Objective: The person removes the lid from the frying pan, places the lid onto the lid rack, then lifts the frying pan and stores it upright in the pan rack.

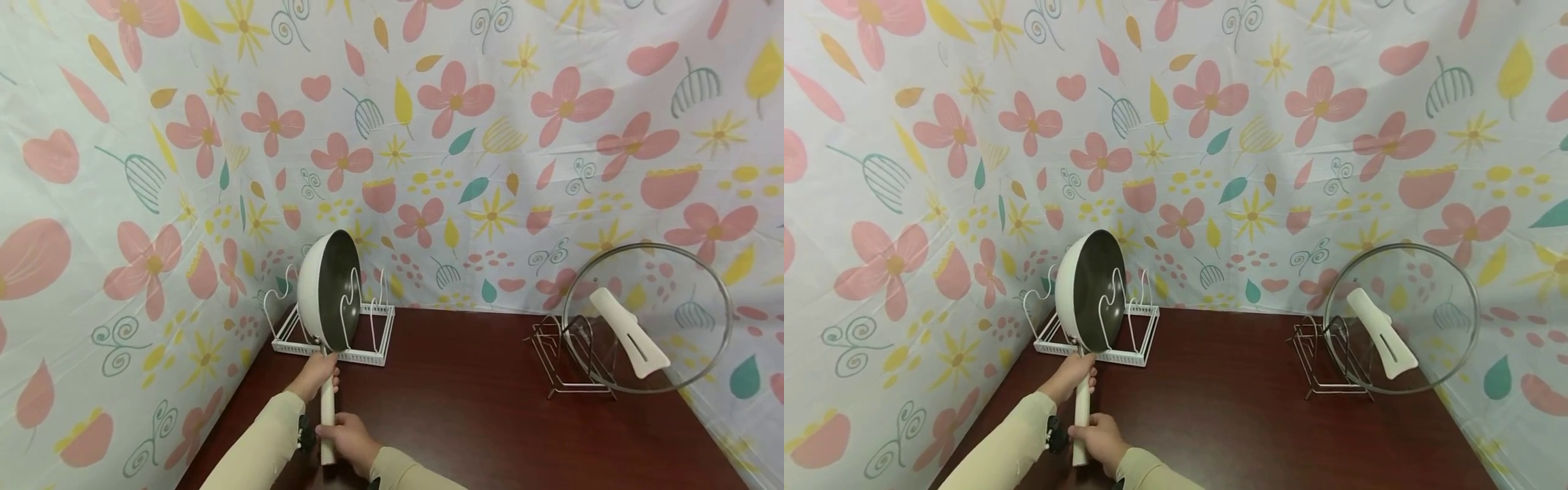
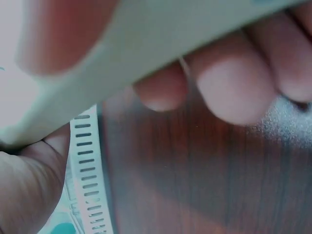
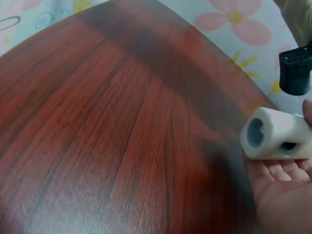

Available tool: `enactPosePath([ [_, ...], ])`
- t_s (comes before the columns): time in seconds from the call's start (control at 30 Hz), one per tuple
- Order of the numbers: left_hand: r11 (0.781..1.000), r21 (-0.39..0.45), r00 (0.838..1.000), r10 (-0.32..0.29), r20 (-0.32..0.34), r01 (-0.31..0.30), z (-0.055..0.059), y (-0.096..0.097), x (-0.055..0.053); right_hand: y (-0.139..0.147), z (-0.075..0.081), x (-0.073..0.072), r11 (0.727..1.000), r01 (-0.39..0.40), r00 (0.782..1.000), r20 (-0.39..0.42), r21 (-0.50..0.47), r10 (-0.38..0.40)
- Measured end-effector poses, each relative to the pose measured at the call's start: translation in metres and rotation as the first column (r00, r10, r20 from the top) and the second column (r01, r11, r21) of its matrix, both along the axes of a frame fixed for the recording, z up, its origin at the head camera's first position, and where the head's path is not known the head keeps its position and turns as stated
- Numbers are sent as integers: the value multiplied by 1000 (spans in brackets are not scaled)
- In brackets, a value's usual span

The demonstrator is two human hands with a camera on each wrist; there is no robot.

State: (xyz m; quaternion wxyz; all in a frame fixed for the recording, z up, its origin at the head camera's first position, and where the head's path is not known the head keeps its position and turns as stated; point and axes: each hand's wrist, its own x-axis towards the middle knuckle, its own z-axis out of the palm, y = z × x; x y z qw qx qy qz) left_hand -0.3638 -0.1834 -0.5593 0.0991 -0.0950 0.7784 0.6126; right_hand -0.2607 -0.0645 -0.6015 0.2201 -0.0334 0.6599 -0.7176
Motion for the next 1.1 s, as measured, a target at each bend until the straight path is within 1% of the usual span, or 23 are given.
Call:
enactPosePath([
  [0.17, 1000, 2, 1000, 18, 0, -18, -8, -2, -3, 3, -1, 0, 998, 33, 997, -68, 51, -30],
  [0.2, 1000, 5, 1000, 20, -1, -20, -10, -2, -3, 4, -1, 0, 997, 42, 995, -96, 62, -36],
  [0.27, 1000, 1, 1000, 26, -4, -26, -11, -2, -4, 6, -2, 0, 993, 55, 983, -179, 107, -35],
  [0.33, 1000, -2, 1000, 30, -9, -30, -11, -2, -5, 7, -3, -2, 986, 72, 966, -257, 149, -32],
  [0.4, 999, -11, 999, 37, -14, -37, -12, -1, -6, 9, -4, -3, 981, 80, 952, -306, 178, -23],
  [0.43, 999, -15, 999, 41, -17, -41, -12, 0, -6, 9, -4, -4, 980, 73, 951, -310, 186, -12],
  [0.6, 999, -6, 998, 52, -20, -52, -15, 0, -10, 13, 0, -5, 982, 22, 964, -263, 187, 28],
  [0.7, 999, -7, 998, 53, -27, -53, -15, 1, -11, 16, 2, -7, 976, 4, 965, -256, 218, 53],
  [0.83, 997, 1, 997, 74, -23, -74, -15, 4, -10, 19, 4, -9, 969, -25, 968, -236, 246, 85],
  [0.93, 995, 18, 995, 95, -22, -95, -16, 7, -9, 23, 4, -10, 966, -50, 969, -222, 253, 109],
  [1.1, 994, 28, 994, 102, -37, -101, -17, 14, -8, 31, 2, -14, 955, -69, 966, -218, 287, 136],
])
